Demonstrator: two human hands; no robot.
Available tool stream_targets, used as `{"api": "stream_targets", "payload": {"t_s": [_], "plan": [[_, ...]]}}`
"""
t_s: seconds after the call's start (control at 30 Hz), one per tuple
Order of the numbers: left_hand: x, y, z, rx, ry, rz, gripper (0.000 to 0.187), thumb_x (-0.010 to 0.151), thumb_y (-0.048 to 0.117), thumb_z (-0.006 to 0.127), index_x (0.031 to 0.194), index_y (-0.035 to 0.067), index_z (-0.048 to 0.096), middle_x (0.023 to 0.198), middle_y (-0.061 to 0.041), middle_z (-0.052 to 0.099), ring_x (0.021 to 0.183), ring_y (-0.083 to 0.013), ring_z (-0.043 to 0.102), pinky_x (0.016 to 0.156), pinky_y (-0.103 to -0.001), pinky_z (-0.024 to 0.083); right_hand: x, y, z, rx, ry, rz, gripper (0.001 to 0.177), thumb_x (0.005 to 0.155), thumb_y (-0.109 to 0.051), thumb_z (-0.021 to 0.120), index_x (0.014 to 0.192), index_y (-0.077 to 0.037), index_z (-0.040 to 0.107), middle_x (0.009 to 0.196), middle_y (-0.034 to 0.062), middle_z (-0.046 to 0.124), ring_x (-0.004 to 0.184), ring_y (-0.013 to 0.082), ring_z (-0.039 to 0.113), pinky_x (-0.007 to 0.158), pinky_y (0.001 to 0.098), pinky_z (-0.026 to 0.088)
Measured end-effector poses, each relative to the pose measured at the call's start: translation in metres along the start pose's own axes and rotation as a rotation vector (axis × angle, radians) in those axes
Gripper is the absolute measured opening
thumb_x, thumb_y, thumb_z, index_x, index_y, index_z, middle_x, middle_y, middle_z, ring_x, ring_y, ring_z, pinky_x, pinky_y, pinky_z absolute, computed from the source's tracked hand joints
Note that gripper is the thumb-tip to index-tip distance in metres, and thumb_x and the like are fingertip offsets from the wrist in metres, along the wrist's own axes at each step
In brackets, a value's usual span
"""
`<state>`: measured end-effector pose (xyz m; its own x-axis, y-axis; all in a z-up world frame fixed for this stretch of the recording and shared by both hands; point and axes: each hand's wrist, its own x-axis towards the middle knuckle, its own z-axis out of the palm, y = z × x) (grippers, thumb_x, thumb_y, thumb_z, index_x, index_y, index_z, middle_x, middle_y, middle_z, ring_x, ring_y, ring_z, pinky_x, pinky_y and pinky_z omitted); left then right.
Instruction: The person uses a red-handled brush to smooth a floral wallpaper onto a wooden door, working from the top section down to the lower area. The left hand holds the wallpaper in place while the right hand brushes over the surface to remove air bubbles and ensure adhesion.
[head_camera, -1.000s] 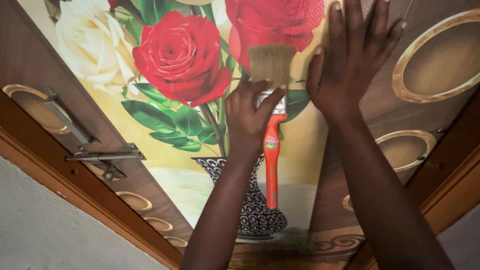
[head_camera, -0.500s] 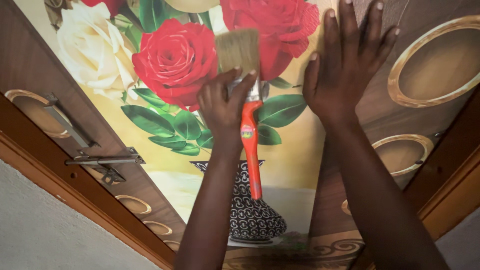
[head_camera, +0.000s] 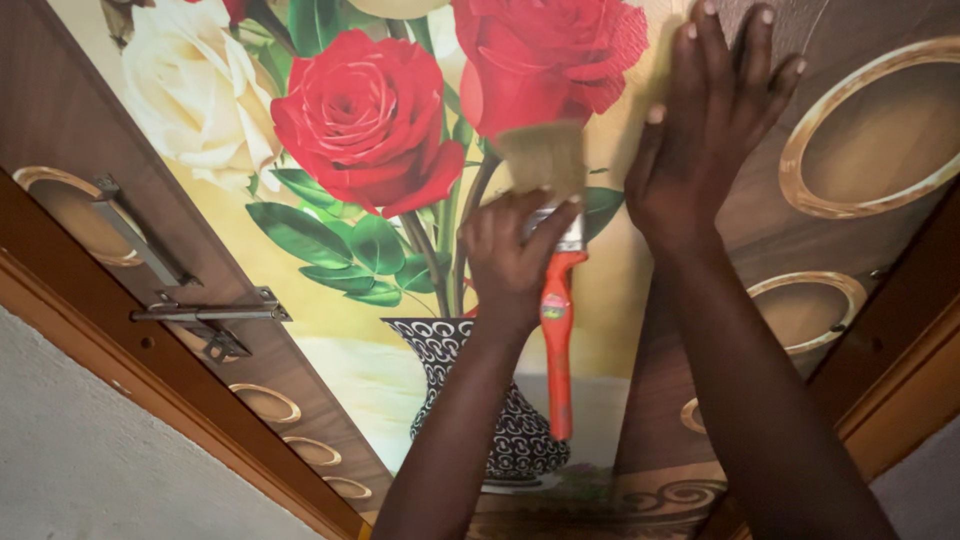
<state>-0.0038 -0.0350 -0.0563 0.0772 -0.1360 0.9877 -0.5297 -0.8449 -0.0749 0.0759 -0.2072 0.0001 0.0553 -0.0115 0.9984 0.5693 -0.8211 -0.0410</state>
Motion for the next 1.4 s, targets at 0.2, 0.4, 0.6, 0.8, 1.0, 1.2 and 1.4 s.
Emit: {"api": "stream_targets", "payload": {"t_s": [0.2,0.4,0.6,0.8,1.0,1.2,1.4], "plan": [[0.031,0.004,0.023,0.033,-0.022,0.025,0.044,0.093,0.024,0.075,0.136,0.027,0.070,0.131,0.001,0.062,0.122,-0.0217,0.060,0.106,-0.040,0.043,0.002,-0.001,0.000,0.024,0.030,-0.023,0.056,0.117,-0.038,0.027,0.161,-0.007,0.041,0.168,0.0112,0.042,0.161,0.0396,0.021,0.129,0.0654,0.004],[0.069,0.000,0.031,-0.030,0.072,0.062,0.050,0.091,0.039,0.077,0.136,0.024,0.063,0.137,-0.002,0.058,0.130,-0.0245,0.056,0.106,-0.046,0.039,0.001,-0.001,-0.003,0.039,0.018,-0.019,0.056,0.117,-0.041,0.027,0.159,-0.007,0.044,0.168,0.0110,0.042,0.161,0.0402,0.020,0.126,0.0637,0.005],[0.090,-0.009,0.028,0.171,0.196,-0.090,0.046,0.091,0.035,0.079,0.134,0.029,0.064,0.136,0.003,0.059,0.130,-0.0193,0.055,0.112,-0.045,0.036,0.001,0.000,-0.005,0.031,0.017,-0.039,0.057,0.117,-0.044,0.031,0.158,-0.006,0.045,0.167,0.0119,0.042,0.161,0.0405,0.021,0.130,0.0664,0.004],[0.091,-0.019,0.030,0.213,0.302,-0.214,0.042,0.099,0.020,0.078,0.135,0.034,0.064,0.133,0.010,0.060,0.124,-0.0139,0.057,0.105,-0.037,0.038,0.001,-0.001,-0.004,0.024,0.023,-0.035,0.059,0.117,-0.045,0.033,0.158,-0.006,0.047,0.168,0.0118,0.041,0.160,0.0408,0.020,0.130,0.0669,0.004],[0.082,-0.012,0.027,0.163,0.245,-0.174,0.052,0.086,0.040,0.081,0.134,0.030,0.064,0.134,0.002,0.059,0.127,-0.0236,0.054,0.112,-0.046,0.039,0.002,-0.002,-0.003,0.016,0.027,-0.036,0.058,0.116,-0.045,0.033,0.156,-0.007,0.050,0.168,0.0120,0.040,0.161,0.0407,0.020,0.130,0.0669,0.004],[0.070,0.005,0.028,0.089,0.124,-0.057,0.043,0.095,0.038,0.074,0.137,0.032,0.064,0.140,0.006,0.058,0.128,-0.0202,0.054,0.108,-0.042,0.040,0.003,-0.001,-0.003,-0.002,0.029,-0.049,0.053,0.116,-0.042,0.032,0.151,-0.010,0.056,0.167,0.0126,0.041,0.159,0.0410,0.021,0.129,0.0664,0.005],[0.059,0.009,0.017,0.002,0.047,-0.014,0.046,0.088,0.033,0.075,0.133,0.027,0.067,0.134,0.003,0.060,0.127,-0.0244,0.055,0.110,-0.046,0.040,0.003,-0.002,-0.004,-0.018,0.001,-0.036,0.052,0.117,-0.040,0.034,0.150,-0.009,0.058,0.167,0.0127,0.040,0.160,0.0423,0.021,0.129,0.0664,0.005]]}}
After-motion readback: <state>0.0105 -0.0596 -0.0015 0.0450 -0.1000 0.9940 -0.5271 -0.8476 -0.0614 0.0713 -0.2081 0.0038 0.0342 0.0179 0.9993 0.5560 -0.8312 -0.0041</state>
